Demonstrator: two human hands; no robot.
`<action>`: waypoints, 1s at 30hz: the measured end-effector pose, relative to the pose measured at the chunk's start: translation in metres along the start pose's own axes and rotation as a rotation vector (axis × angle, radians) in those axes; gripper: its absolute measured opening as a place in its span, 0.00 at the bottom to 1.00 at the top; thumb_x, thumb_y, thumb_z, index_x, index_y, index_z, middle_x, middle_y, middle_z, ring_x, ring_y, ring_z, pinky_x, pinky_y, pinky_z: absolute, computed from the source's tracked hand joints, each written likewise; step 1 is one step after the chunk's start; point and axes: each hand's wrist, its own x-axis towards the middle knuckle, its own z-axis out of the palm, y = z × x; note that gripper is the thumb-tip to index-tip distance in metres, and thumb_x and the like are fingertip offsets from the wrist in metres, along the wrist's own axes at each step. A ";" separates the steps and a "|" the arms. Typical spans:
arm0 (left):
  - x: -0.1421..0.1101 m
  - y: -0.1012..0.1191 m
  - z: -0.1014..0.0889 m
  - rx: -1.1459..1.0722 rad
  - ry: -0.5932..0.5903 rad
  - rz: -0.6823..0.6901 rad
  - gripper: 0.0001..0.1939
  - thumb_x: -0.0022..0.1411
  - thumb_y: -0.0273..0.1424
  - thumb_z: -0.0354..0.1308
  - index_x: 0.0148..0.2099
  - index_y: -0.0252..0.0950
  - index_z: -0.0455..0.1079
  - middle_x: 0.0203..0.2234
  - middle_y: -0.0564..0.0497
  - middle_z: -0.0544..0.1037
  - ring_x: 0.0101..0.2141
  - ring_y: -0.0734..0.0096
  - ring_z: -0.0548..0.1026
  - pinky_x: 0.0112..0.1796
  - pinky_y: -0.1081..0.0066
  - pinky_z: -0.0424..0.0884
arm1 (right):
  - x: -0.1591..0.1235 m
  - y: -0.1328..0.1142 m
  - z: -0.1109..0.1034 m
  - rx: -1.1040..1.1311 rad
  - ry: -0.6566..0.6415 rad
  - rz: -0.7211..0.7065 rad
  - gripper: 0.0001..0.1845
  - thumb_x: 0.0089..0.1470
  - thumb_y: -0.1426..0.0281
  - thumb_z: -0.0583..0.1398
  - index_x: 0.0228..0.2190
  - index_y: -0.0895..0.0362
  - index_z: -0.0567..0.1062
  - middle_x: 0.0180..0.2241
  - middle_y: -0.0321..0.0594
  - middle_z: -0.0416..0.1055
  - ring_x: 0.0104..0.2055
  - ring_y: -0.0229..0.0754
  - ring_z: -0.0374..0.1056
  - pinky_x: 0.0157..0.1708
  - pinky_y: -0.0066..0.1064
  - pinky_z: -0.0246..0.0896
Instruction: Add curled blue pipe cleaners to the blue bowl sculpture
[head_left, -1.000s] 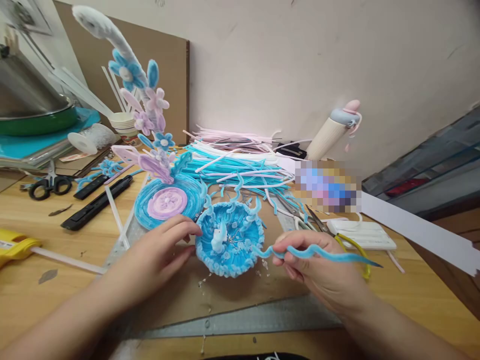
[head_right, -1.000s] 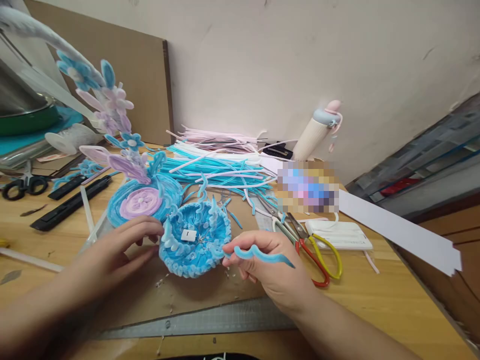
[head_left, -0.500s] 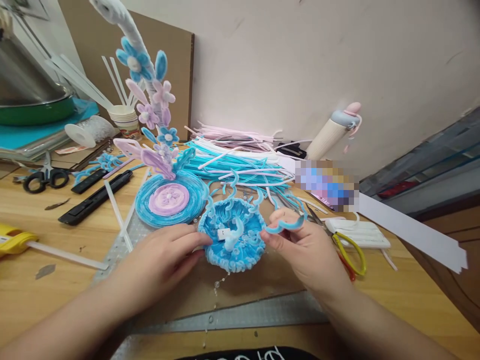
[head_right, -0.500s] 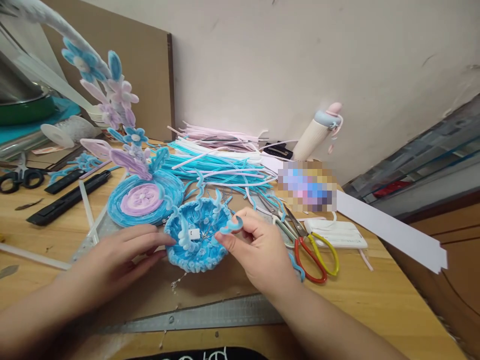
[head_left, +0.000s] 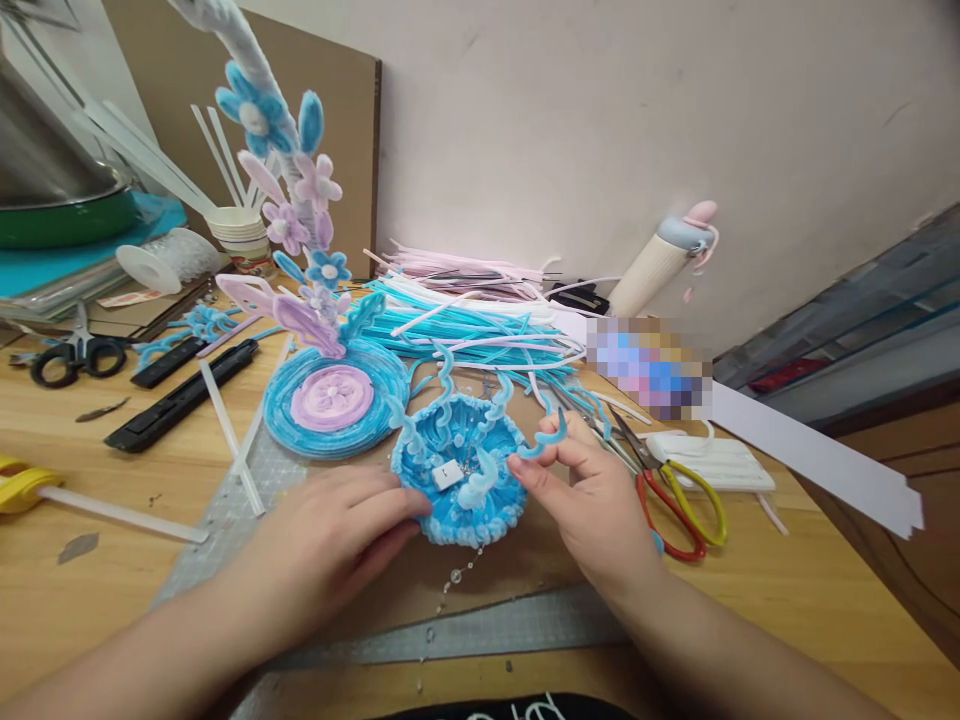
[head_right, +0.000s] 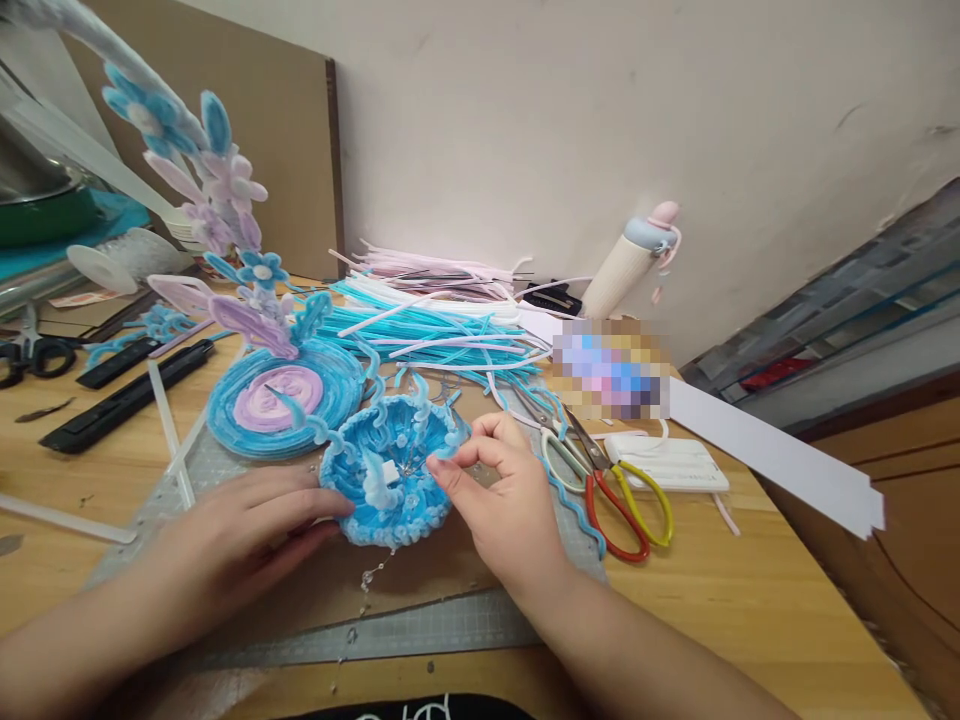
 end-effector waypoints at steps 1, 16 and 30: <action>0.000 0.000 0.000 0.001 0.002 0.001 0.09 0.69 0.29 0.48 0.45 0.42 0.68 0.32 0.53 0.79 0.32 0.67 0.77 0.32 0.68 0.70 | -0.001 0.001 0.001 0.004 0.002 0.005 0.13 0.49 0.64 0.66 0.19 0.54 0.71 0.34 0.38 0.64 0.42 0.46 0.64 0.43 0.37 0.58; 0.001 0.000 0.000 -0.003 0.009 0.036 0.08 0.69 0.28 0.49 0.45 0.41 0.69 0.32 0.53 0.79 0.33 0.69 0.76 0.33 0.70 0.69 | -0.004 0.001 -0.001 -0.005 0.008 0.016 0.14 0.49 0.64 0.66 0.19 0.54 0.70 0.34 0.38 0.64 0.41 0.46 0.64 0.42 0.38 0.59; 0.002 0.001 -0.001 -0.012 0.011 0.031 0.08 0.68 0.28 0.50 0.44 0.40 0.69 0.32 0.53 0.79 0.32 0.69 0.77 0.32 0.70 0.69 | -0.001 0.001 0.001 -0.035 -0.030 0.054 0.14 0.49 0.63 0.65 0.18 0.54 0.72 0.32 0.39 0.66 0.41 0.47 0.65 0.41 0.37 0.60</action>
